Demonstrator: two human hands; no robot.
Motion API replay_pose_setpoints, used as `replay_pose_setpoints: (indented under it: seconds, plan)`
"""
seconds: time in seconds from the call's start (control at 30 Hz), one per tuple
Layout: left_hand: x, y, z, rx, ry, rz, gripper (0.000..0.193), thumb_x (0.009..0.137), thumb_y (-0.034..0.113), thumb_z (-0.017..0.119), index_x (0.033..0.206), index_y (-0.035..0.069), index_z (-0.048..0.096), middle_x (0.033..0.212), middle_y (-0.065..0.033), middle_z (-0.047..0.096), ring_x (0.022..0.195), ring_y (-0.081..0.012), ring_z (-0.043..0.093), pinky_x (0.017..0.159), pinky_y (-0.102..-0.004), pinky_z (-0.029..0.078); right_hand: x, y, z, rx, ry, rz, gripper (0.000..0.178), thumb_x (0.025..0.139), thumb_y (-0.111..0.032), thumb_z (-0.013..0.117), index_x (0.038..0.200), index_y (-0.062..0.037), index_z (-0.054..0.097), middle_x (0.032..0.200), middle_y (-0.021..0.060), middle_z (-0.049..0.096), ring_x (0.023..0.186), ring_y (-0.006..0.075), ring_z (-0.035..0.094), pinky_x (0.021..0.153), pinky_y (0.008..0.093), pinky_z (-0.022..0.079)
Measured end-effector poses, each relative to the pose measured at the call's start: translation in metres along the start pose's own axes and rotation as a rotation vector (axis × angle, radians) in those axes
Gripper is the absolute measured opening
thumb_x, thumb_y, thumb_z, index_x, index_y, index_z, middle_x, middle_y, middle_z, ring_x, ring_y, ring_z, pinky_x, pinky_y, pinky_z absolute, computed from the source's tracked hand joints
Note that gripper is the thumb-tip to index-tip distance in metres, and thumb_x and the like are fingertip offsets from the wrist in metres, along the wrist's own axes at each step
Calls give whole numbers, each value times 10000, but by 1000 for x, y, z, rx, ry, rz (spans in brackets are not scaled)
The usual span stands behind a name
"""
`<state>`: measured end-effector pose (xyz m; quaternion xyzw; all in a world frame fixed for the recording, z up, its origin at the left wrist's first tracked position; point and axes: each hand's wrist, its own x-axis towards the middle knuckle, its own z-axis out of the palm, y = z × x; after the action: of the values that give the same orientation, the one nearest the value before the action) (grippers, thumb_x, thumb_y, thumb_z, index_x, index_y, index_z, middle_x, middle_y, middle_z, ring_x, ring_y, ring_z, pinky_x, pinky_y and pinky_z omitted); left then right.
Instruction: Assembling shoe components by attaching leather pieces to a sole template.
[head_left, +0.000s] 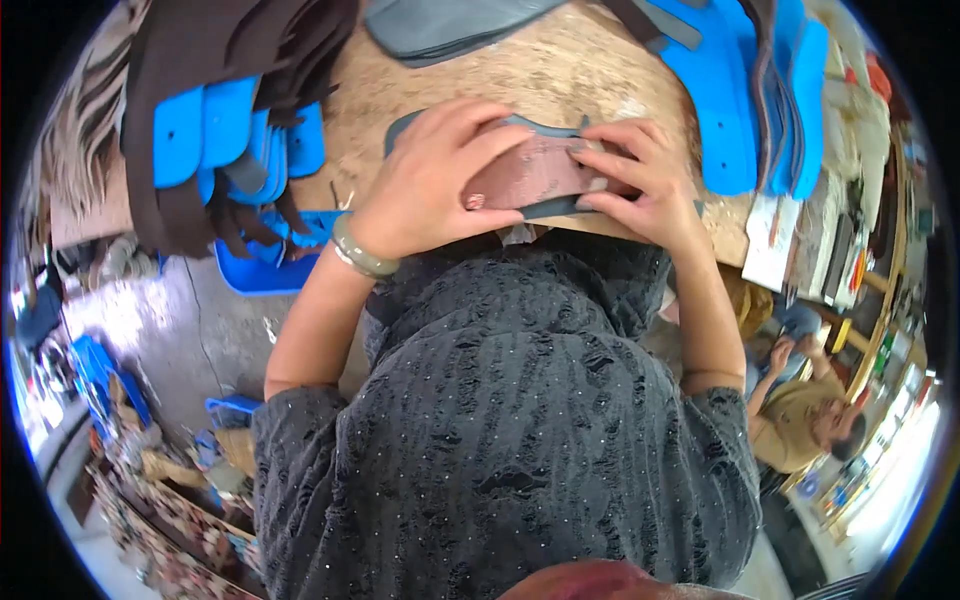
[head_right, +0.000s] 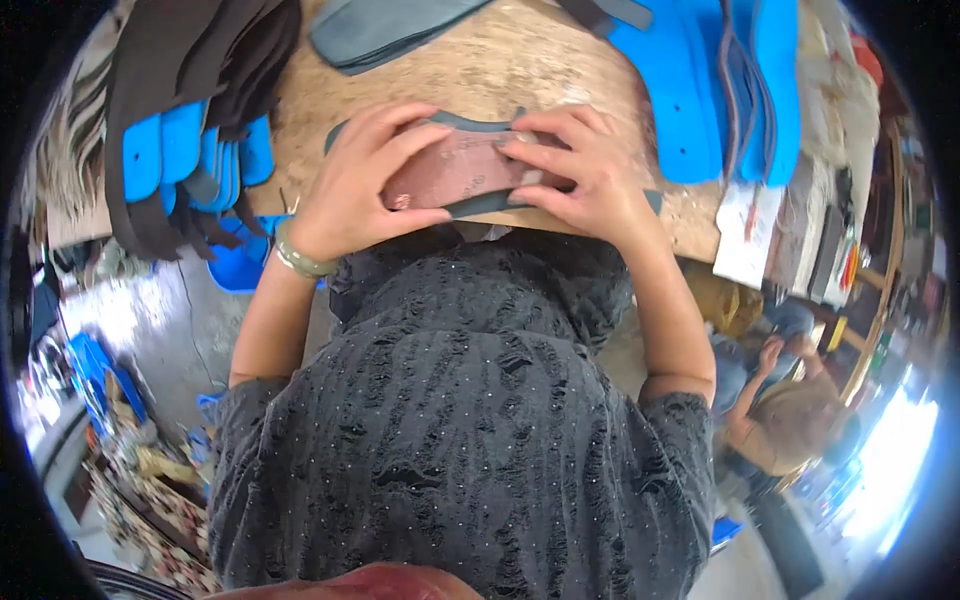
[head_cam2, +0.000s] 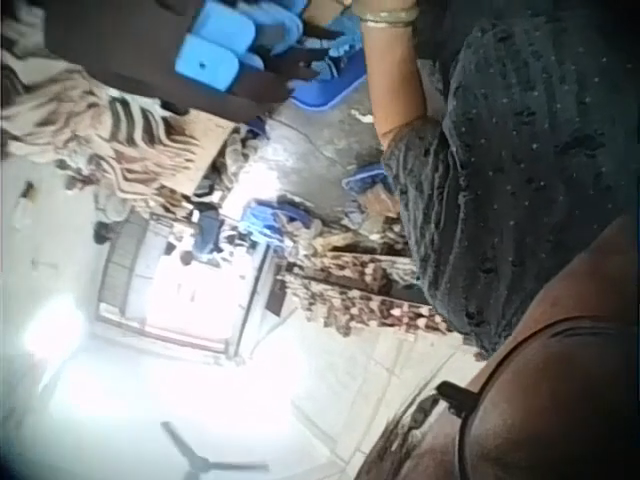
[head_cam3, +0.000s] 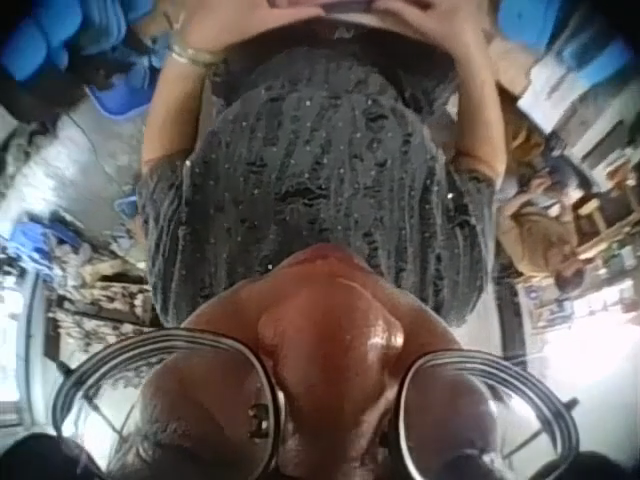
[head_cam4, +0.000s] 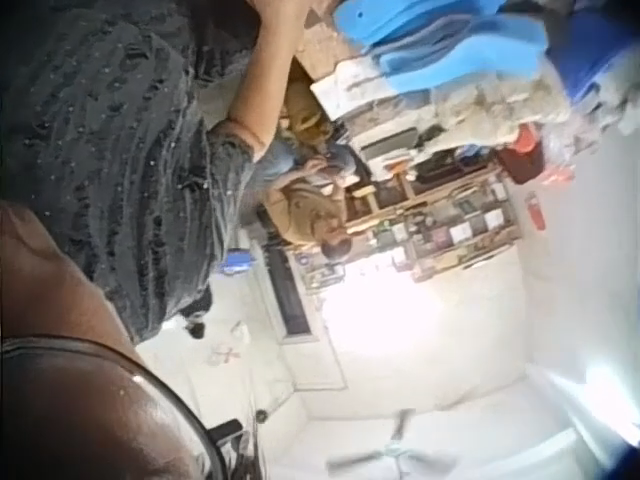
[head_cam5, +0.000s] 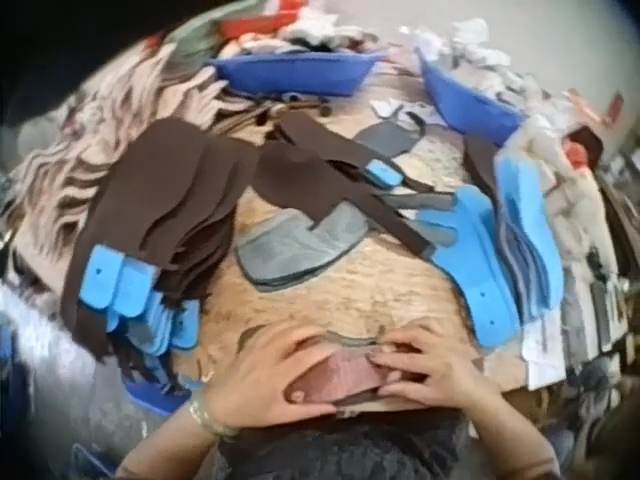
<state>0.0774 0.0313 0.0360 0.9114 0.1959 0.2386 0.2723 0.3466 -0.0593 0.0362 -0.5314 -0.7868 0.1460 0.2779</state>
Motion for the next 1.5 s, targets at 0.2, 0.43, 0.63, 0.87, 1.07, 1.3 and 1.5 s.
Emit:
replay_pose_setpoints:
  seconds: [0.2, 0.43, 0.63, 0.87, 1.07, 1.3, 1.5]
  plan:
    - [5, 0, 3, 29, -12, -15, 612, 632, 284, 847, 1199, 153, 657, 1289, -109, 535, 1153, -339, 510, 997, -437, 413, -32, 24, -34, 138, 47, 167, 458, 752, -200, 763, 1191, -103, 680, 1269, 76, 623, 1161, 280, 562, 1003, 383, 433]
    - [6, 0, 8, 54, -27, 16, 587, 633, 286, 848, 1182, 165, 677, 1293, -97, 534, 1160, -329, 500, 998, -433, 410, -51, 30, -22, 61, 65, 128, 498, 733, -188, 778, 1207, -81, 665, 1263, 89, 623, 1178, 292, 554, 1015, 389, 432]
    - [5, 1, 7, 74, -74, 12, 601, 600, 231, 862, 1161, 123, 677, 1322, -113, 521, 1203, -325, 487, 1024, -427, 389, -52, 29, -20, 53, 59, 112, 483, 717, -160, 777, 1183, -80, 678, 1249, 73, 629, 1168, 273, 555, 1001, 381, 439]
    - [6, -1, 8, 88, -72, 33, 562, 646, 299, 846, 1171, 185, 682, 1287, -96, 539, 1157, -334, 498, 1013, -448, 401, -52, 33, -18, 38, 41, 73, 444, 721, -136, 765, 1154, -74, 691, 1242, 68, 631, 1160, 276, 555, 1003, 380, 435]
    - [3, -8, 5, 91, -107, 56, 514, 772, 421, 737, 1202, 146, 674, 1366, -125, 514, 1224, -338, 480, 1036, -441, 375, -37, 21, -15, -4, 65, 64, 372, 752, -141, 756, 1119, -98, 705, 1233, 52, 641, 1144, 281, 569, 981, 389, 448]
    - [-4, -19, 7, -412, 107, -55, 408, 999, 348, 475, 1312, 114, 590, 1437, -139, 462, 1326, -324, 429, 1085, -426, 354, -26, 5, 4, 54, 23, 7, 339, 742, -123, 752, 1080, -146, 747, 1201, 30, 668, 1115, 260, 591, 966, 397, 470]
    - [-24, -11, -4, -817, 888, -235, 263, 1049, 188, 426, 1168, -9, 553, 1178, -135, 609, 1125, -203, 592, 1020, -346, 443, -8, -14, -11, -168, -74, -118, 403, 727, -133, 754, 1128, -143, 711, 1257, 71, 634, 1175, 297, 558, 990, 434, 461]
